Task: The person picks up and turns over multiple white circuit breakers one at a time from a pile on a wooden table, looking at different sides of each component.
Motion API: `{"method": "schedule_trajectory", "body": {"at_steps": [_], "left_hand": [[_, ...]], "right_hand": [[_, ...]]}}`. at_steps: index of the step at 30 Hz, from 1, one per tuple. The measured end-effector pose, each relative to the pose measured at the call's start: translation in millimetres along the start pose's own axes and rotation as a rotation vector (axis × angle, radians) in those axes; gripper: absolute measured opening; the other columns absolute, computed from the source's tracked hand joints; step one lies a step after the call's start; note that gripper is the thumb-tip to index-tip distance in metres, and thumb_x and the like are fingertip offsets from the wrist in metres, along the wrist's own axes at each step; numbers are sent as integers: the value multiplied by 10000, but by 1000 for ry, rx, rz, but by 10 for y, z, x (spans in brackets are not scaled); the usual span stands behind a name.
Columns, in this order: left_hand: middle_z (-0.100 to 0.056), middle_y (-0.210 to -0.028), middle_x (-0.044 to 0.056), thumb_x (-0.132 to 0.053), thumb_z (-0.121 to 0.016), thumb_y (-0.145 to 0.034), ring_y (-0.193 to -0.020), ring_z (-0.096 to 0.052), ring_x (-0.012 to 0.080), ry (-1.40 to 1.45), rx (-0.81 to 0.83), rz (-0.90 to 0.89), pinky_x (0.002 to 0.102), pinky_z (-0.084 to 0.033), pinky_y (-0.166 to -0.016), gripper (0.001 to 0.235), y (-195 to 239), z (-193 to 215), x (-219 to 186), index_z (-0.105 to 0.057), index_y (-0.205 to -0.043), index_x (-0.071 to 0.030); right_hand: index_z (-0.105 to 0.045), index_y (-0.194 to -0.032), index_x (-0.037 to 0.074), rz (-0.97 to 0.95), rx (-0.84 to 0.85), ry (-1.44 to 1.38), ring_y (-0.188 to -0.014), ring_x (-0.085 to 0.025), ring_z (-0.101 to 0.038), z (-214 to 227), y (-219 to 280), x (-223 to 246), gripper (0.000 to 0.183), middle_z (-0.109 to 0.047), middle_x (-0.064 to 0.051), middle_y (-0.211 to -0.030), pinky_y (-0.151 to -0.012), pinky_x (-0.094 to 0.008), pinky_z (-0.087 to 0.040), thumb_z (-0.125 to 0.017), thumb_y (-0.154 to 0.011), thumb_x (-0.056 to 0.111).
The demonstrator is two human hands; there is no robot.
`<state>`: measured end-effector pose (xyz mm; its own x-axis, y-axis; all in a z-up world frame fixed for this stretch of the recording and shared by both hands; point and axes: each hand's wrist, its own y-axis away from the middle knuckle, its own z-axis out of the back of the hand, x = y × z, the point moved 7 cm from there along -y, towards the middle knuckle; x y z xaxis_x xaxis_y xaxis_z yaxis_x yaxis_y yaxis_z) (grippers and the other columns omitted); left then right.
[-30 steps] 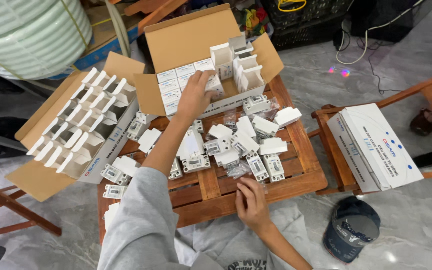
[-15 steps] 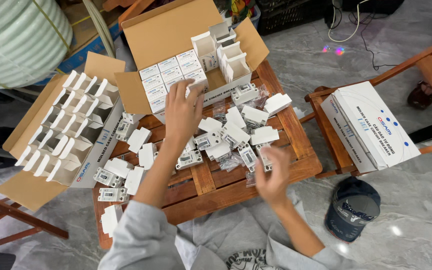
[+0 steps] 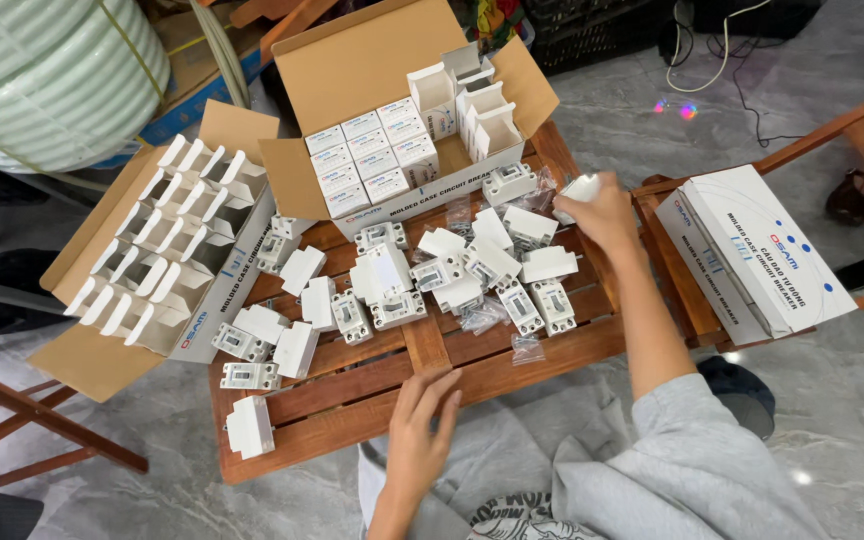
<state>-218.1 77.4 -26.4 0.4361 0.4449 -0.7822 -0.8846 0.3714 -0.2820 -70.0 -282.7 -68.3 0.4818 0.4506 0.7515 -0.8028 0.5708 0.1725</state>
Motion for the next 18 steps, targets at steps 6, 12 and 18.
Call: {"method": "schedule_trajectory", "body": {"at_steps": [6,12,18], "left_hand": [[-748,-1048,89,-20,-623,-917,-1009,-722,275,189,-45,69,413,-571,-871,310,-36,317,156,-713,-1205,-94],[-549,-1389,239,-83,-661,-895,-1305,-500,421,630,-69,150,566,-414,-1075,617,-556,255,-37,-417,-1458,-18],[-201,-1577,322,-179,-538,-999,-1445,-203,530,1005,-184,182,604,-268,-1161,677,-907,135,487,-215,-1581,-55]], "right_hand": [[-226,-1539,-50,390,135,-540,-900,-338,-666,342,577,723,843,-507,-343,-1219,-679,-338,-631,-671,-823,-80],[-191,-1578,82,636,562,-809,-1079,-281,-574,-276,1509,1411,849,-449,-217,-1323,-867,-368,-616,-657,-869,38],[-544,-1347,-6,627,440,-960,-974,-181,-654,-1209,1736,1134,458,-558,-150,-1333,-691,-221,-580,-659,-904,-14]]}}
